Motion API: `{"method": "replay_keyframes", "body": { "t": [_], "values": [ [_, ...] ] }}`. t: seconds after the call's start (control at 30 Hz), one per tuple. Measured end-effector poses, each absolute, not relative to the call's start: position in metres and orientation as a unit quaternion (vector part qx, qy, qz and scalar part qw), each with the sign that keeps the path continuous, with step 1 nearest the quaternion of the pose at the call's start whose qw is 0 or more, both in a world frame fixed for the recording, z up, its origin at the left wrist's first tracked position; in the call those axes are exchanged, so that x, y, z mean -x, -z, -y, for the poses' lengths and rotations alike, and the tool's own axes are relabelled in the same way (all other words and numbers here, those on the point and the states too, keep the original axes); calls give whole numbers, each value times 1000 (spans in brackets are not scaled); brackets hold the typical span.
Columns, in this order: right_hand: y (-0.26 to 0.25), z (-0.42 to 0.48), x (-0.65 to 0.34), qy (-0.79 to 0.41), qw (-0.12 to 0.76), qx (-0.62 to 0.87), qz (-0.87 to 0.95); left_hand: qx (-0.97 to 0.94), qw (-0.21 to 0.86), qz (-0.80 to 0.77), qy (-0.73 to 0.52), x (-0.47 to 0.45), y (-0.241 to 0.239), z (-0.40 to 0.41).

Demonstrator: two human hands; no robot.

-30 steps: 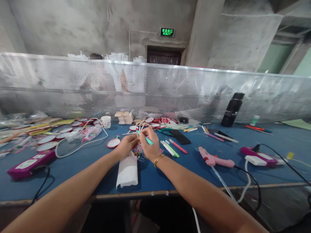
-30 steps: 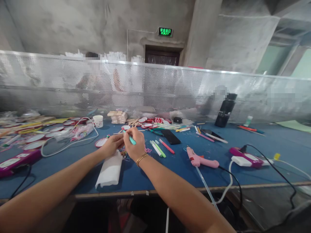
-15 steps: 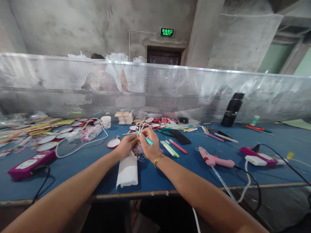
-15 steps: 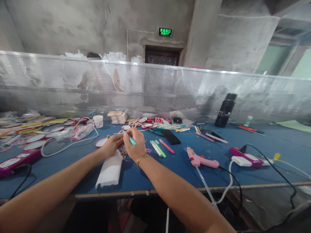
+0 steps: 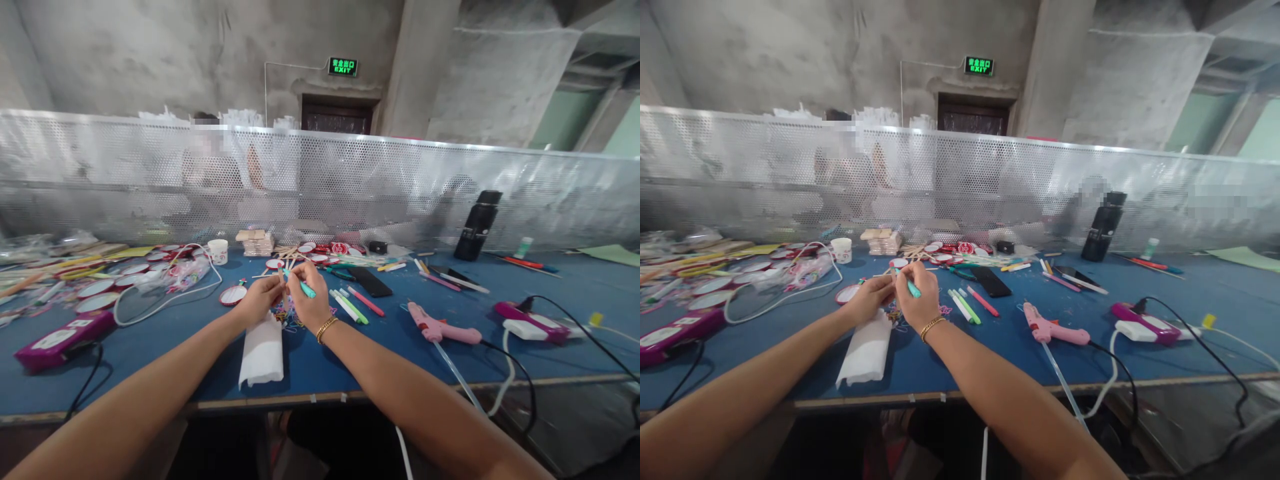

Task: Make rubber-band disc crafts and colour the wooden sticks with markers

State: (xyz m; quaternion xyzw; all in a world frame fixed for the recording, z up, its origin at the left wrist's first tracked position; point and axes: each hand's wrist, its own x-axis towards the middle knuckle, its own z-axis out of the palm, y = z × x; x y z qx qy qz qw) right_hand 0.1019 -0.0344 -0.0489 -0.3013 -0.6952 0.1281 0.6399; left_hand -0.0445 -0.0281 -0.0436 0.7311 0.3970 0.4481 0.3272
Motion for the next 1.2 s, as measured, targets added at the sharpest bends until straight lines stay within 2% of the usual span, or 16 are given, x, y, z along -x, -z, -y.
{"method": "replay_keyframes", "body": {
  "t": [1.2],
  "values": [
    [50,34,-101,-128,640,305,694,-729,332,-399,-447,45,43,28]
  ]
}}
